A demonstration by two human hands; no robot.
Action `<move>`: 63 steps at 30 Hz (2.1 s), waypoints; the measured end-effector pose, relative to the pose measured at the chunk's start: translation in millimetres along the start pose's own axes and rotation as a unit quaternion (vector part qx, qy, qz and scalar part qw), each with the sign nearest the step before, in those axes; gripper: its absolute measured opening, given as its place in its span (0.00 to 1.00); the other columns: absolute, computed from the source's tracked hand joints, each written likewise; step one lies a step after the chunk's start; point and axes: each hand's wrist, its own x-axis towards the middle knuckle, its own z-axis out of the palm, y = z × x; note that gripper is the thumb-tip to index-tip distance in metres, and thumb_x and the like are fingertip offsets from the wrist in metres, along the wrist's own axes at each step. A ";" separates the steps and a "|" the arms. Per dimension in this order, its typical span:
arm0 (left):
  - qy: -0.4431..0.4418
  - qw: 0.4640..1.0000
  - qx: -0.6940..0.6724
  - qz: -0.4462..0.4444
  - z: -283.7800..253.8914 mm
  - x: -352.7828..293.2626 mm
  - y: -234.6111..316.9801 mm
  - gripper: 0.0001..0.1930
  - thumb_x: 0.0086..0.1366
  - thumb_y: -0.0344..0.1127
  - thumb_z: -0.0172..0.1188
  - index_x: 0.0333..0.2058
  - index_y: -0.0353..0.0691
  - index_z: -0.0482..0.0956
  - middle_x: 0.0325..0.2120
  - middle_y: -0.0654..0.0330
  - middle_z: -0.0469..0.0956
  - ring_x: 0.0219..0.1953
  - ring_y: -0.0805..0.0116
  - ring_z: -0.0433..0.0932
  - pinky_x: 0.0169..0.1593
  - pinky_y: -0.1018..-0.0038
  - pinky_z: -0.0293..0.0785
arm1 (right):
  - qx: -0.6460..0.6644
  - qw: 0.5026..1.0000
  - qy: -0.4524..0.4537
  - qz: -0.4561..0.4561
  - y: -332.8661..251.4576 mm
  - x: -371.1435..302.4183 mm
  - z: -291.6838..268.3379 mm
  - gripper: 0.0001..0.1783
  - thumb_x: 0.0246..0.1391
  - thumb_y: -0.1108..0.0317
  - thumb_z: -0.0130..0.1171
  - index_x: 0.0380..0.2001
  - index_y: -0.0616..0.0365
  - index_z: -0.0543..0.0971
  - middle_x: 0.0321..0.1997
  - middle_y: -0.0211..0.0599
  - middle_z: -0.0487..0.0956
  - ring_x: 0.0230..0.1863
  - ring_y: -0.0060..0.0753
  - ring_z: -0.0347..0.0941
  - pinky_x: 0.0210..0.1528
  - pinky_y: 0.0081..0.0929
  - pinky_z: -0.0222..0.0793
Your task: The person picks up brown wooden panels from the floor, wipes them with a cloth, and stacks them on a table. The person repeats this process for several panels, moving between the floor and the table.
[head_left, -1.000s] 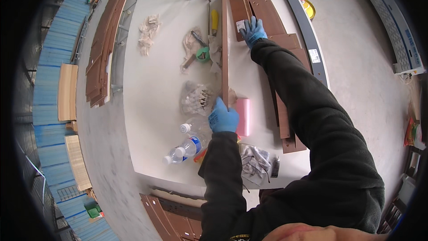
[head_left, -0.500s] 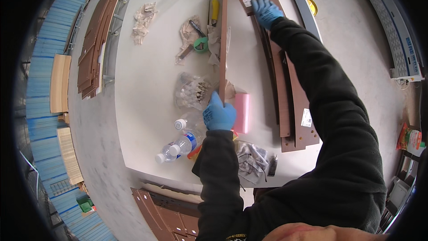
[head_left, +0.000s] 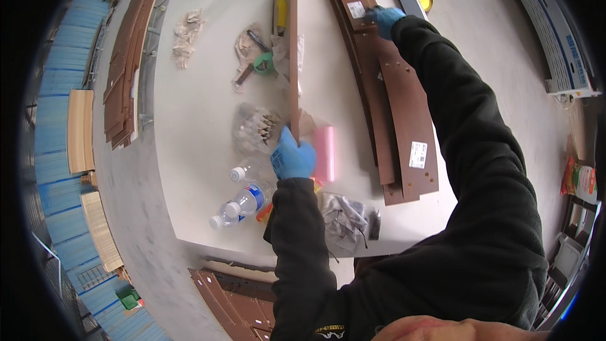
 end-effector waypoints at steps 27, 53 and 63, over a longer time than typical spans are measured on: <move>-0.018 0.935 -0.354 0.021 17.9 -35.6 68.5 0.38 0.67 0.50 0.68 0.65 0.29 0.66 0.60 0.45 0.72 0.62 0.53 0.72 0.60 0.64 0.74 | 0.853 0.479 0.071 0.194 -146.7 -218.2 -45.9 0.20 0.58 0.71 0.66 0.51 0.72 0.80 0.45 0.42 0.86 0.44 0.30 0.83 0.48 0.27 0.80; -0.001 0.807 -0.590 -0.029 73.0 -50.0 52.8 0.17 0.75 0.48 0.63 0.41 0.37 0.83 0.39 0.68 0.79 0.41 0.78 0.75 0.48 0.76 0.74 | 0.637 0.641 0.042 0.426 -130.7 -326.2 65.1 0.22 0.64 0.55 0.64 0.49 0.64 0.85 0.39 0.41 0.87 0.37 0.33 0.84 0.43 0.33 0.79; -0.028 0.826 -0.558 -0.075 120.5 -32.5 79.1 0.17 0.73 0.45 0.65 0.29 0.39 0.79 0.30 0.75 0.67 0.35 0.82 0.62 0.44 0.78 0.62 | 0.746 0.445 0.249 0.428 -88.1 -394.1 60.6 0.15 0.71 0.63 0.59 0.48 0.66 0.82 0.35 0.28 0.83 0.30 0.19 0.77 0.34 0.22 0.75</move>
